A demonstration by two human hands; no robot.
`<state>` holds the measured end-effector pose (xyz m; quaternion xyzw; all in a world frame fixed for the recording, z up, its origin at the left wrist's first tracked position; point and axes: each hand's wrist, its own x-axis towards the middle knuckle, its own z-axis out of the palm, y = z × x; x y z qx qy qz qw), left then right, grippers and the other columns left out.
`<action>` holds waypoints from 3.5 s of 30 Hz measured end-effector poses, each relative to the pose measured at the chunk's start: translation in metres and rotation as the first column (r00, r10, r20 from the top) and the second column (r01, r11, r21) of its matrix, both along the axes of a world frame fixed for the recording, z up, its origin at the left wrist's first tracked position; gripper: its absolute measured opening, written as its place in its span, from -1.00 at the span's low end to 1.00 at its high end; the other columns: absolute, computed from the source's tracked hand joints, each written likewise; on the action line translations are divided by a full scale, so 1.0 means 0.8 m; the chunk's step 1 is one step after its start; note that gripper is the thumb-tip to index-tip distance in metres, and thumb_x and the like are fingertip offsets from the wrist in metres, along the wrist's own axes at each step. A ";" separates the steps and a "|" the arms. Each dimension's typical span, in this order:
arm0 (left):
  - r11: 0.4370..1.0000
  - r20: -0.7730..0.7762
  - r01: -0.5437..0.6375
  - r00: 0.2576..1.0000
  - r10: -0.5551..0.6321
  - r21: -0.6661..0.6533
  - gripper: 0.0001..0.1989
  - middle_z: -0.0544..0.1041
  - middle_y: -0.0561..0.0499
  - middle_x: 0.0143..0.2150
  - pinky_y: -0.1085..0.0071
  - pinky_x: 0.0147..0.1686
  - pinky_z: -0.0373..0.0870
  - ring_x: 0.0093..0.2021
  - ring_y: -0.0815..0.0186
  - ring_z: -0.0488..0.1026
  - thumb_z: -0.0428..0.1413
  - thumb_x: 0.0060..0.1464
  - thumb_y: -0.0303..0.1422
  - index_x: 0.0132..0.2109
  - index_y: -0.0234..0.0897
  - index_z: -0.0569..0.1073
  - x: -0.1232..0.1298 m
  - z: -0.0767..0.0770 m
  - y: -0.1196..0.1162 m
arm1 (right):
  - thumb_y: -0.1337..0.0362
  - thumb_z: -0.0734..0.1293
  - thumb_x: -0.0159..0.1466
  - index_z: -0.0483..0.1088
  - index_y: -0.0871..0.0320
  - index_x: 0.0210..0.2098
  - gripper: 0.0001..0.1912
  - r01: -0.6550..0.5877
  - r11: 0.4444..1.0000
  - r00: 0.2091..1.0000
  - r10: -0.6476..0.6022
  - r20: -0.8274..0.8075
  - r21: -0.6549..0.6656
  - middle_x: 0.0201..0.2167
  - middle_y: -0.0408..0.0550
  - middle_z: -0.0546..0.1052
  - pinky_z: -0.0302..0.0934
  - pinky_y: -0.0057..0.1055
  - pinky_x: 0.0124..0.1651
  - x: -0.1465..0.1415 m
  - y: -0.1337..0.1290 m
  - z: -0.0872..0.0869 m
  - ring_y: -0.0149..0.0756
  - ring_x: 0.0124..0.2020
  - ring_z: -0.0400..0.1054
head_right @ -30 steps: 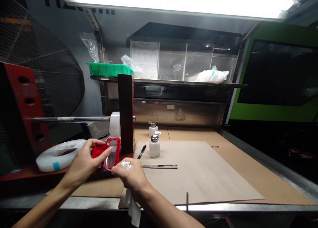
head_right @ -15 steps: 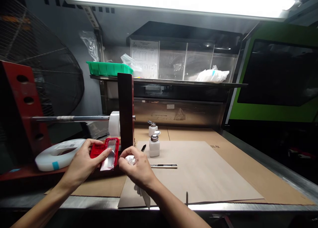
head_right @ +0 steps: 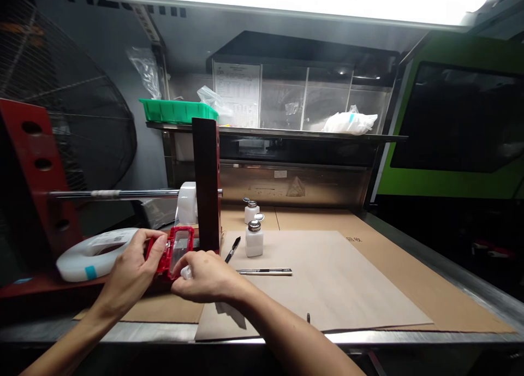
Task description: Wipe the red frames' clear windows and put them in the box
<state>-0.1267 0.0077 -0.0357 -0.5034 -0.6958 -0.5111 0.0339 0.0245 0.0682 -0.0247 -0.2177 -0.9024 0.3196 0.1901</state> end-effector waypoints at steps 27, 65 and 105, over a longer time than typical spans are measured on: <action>0.999 0.065 -0.022 0.998 0.024 -0.035 -0.73 0.47 0.05 -0.43 0.33 -0.44 0.30 -0.48 0.21 0.40 -0.12 0.11 -0.09 -0.25 -0.13 0.35 0.002 0.006 0.000 | 0.43 0.17 0.13 -0.35 0.39 0.33 -0.14 0.001 0.623 0.948 -0.250 0.197 0.782 -0.44 0.06 0.56 0.16 -0.35 -0.55 -0.006 -0.008 -0.012 -0.13 -0.55 0.42; 0.975 0.029 -0.115 0.992 0.122 -0.189 -0.59 0.45 0.05 -0.47 0.30 -0.40 0.26 -0.41 0.13 0.41 0.03 -0.08 0.12 -0.34 -0.13 0.31 -0.012 0.011 0.012 | 0.31 0.24 0.25 0.48 0.24 -0.28 -0.81 0.201 0.825 0.780 -0.461 0.423 0.529 -0.25 0.02 0.52 0.14 -0.40 -0.32 0.119 0.097 -0.077 -0.29 -0.35 0.38; 0.969 -0.057 -0.144 0.989 0.135 -0.201 -0.70 0.48 0.01 -0.48 0.32 -0.42 0.21 -0.41 0.11 0.41 0.04 -0.06 -0.01 -0.44 -0.14 0.29 -0.017 0.010 0.016 | 0.48 0.07 0.31 0.35 0.12 -0.13 -0.69 0.097 0.514 0.934 -0.343 0.100 0.852 -0.25 0.02 0.43 0.13 -0.44 -0.49 0.004 0.031 0.041 -0.26 -0.41 0.41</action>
